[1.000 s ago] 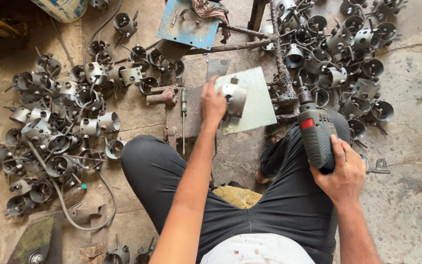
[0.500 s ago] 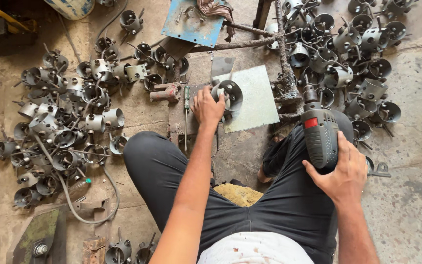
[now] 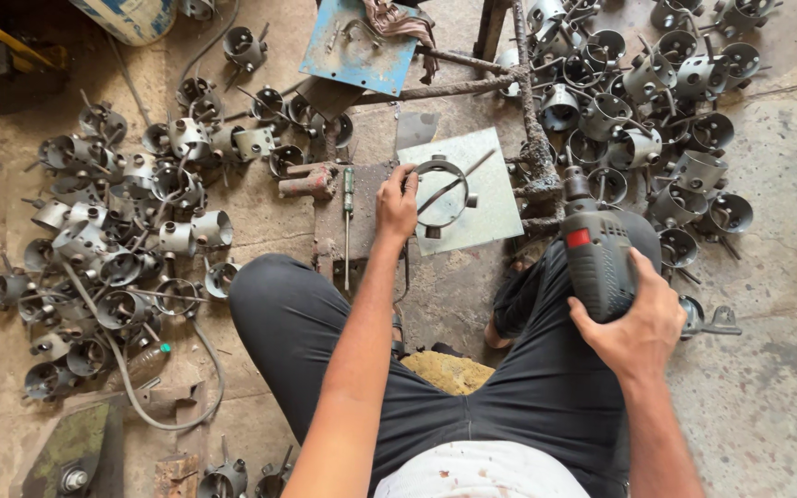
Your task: The person sits on the floor and uses a cordless drill to bore holes into small metal components. They hold the parts steady with one hand while operating the drill with the other, occasionally switching to a screwdriver to adjust or inspect the pieces. The workspace is cluttered with numerous similar metal parts.
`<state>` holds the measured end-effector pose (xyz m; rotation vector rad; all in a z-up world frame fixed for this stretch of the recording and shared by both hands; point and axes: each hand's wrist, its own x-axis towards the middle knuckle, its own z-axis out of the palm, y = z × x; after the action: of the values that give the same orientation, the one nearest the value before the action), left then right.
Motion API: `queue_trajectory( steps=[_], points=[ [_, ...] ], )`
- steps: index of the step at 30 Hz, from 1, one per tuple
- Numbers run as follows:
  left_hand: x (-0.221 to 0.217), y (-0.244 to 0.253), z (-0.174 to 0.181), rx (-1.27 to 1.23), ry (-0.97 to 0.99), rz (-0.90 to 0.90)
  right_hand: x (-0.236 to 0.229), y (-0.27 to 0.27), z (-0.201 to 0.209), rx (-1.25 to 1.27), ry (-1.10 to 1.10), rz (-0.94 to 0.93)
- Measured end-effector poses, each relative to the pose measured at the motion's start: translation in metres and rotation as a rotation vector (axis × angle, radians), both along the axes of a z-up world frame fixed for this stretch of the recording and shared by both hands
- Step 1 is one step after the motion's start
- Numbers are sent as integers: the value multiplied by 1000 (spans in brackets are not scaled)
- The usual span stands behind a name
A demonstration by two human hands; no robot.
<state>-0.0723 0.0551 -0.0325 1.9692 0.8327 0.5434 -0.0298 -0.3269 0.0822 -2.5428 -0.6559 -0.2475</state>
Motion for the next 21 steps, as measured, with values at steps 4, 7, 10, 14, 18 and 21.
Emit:
queue_trajectory(
  steps=[4, 7, 10, 14, 18, 21],
  points=[
    [0, -3, 7, -177, -49, 41, -8, -6, -4, 148, 11, -6],
    [9, -12, 14, -42, -79, 3, -21, -11, -1, 6, -14, -69],
    [16, -27, 17, 15, 66, 32, -36, -15, 6, -11, -68, -12],
    [31, -48, 9, 149, 224, 61, -40, -14, 19, -114, -127, 32],
    [30, -57, -7, 255, 132, 130, -36, -12, 25, -279, -51, -2],
    [29, -49, 0, 235, -87, 111, -33, -7, 27, -221, -51, 6]
  ],
)
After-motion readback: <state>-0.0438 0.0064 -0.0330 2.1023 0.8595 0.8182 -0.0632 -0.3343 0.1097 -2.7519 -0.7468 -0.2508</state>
